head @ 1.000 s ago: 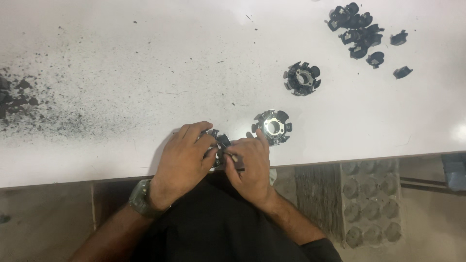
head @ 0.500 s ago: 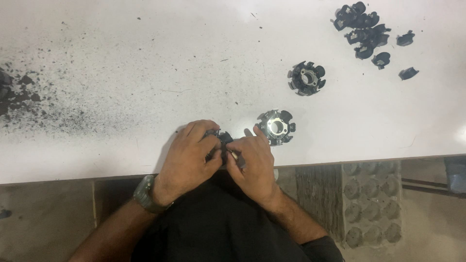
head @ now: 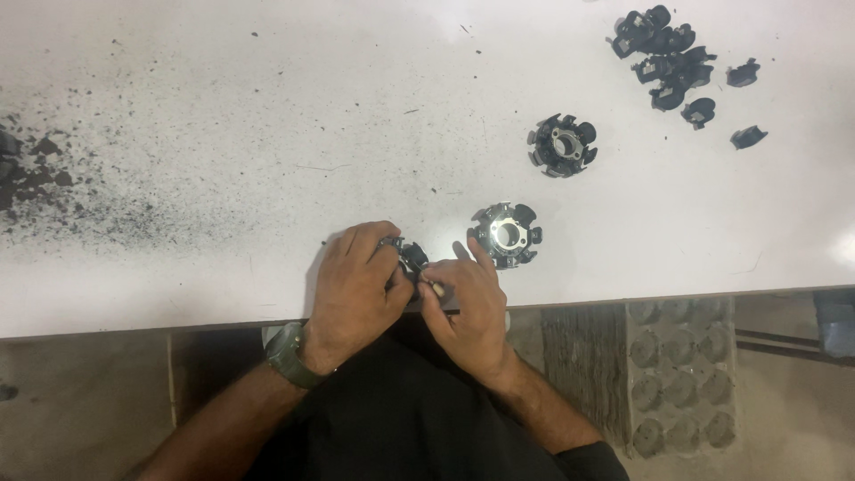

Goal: The person sits at a white workbench and assembles small black plastic components onto metal hub parts, pressing each piece into place by hand with a small stick-like tool, then sets the finished assembly on the table and picks up the next set of parts.

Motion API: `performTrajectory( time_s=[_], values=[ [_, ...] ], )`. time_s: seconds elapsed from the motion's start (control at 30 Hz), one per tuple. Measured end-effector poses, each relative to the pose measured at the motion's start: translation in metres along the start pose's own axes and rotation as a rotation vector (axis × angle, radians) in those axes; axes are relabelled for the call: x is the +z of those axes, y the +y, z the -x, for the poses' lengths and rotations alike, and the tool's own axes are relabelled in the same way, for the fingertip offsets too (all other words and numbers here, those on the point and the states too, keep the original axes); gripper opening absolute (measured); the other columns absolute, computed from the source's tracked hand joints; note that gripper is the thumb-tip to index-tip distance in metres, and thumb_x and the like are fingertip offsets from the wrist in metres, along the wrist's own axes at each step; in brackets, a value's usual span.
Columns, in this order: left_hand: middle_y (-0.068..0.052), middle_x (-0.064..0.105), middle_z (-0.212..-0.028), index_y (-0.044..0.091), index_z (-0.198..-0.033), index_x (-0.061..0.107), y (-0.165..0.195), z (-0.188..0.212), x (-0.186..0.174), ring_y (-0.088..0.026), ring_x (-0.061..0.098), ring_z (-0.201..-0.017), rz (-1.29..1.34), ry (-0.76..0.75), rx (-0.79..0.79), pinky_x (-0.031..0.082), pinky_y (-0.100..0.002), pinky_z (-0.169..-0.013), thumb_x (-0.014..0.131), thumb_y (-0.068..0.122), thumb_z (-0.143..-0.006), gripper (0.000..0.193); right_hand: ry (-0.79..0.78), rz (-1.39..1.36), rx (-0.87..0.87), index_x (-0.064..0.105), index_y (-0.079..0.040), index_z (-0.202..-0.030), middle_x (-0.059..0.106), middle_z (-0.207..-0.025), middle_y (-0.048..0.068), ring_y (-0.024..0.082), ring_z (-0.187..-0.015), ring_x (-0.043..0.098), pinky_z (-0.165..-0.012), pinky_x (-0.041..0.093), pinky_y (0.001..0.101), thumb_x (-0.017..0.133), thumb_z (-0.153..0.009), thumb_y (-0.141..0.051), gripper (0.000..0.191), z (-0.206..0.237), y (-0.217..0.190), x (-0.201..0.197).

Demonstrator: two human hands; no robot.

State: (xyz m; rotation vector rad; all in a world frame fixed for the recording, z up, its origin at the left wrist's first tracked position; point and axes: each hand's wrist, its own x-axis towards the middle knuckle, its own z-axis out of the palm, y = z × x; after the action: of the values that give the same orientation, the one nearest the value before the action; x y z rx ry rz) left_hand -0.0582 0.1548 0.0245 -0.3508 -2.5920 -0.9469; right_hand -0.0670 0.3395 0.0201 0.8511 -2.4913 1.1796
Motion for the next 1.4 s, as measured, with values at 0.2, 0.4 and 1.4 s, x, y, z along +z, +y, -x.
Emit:
performTrajectory(
  time_s=[0.2, 0.4, 1.4],
  values=[
    [-0.013, 0.065, -0.119, 0.001, -0.087, 0.065, -0.004, 0.004, 0.006, -0.029, 0.062, -0.110, 0.004, 0.033, 0.025, 0.049, -0.047, -0.095, 0.071, 0.005, -0.078, 0.011, -0.017, 0.122, -0.073, 0.066, -0.007, -0.107, 0.070, -0.097, 0.005, 0.021, -0.091, 0.069, -0.120, 0.039, 0.0566, 0.077, -0.086, 0.000, 0.024, -0.004, -0.005, 0.003],
    [-0.013, 0.065, -0.120, 0.001, -0.091, 0.066, -0.001, 0.009, 0.003, -0.030, 0.062, -0.110, 0.024, 0.029, 0.009, 0.049, -0.047, -0.094, 0.070, 0.004, -0.078, 0.014, -0.121, 0.181, -0.062, 0.067, -0.008, -0.102, 0.068, -0.089, 0.004, 0.021, -0.086, 0.067, -0.118, 0.038, 0.0593, 0.077, -0.083, 0.001, 0.023, -0.008, -0.010, -0.004],
    [-0.007, 0.067, -0.127, 0.008, -0.104, 0.071, -0.014, -0.025, -0.029, -0.022, 0.068, -0.110, -0.058, -0.162, 0.155, 0.056, -0.037, -0.086, 0.072, 0.014, -0.088, 0.018, 0.018, 0.093, -0.010, 0.062, -0.008, -0.108, 0.067, -0.100, 0.005, 0.023, -0.096, 0.065, -0.121, 0.030, 0.0575, 0.072, -0.092, -0.004, 0.019, -0.012, 0.007, -0.001]
  ],
)
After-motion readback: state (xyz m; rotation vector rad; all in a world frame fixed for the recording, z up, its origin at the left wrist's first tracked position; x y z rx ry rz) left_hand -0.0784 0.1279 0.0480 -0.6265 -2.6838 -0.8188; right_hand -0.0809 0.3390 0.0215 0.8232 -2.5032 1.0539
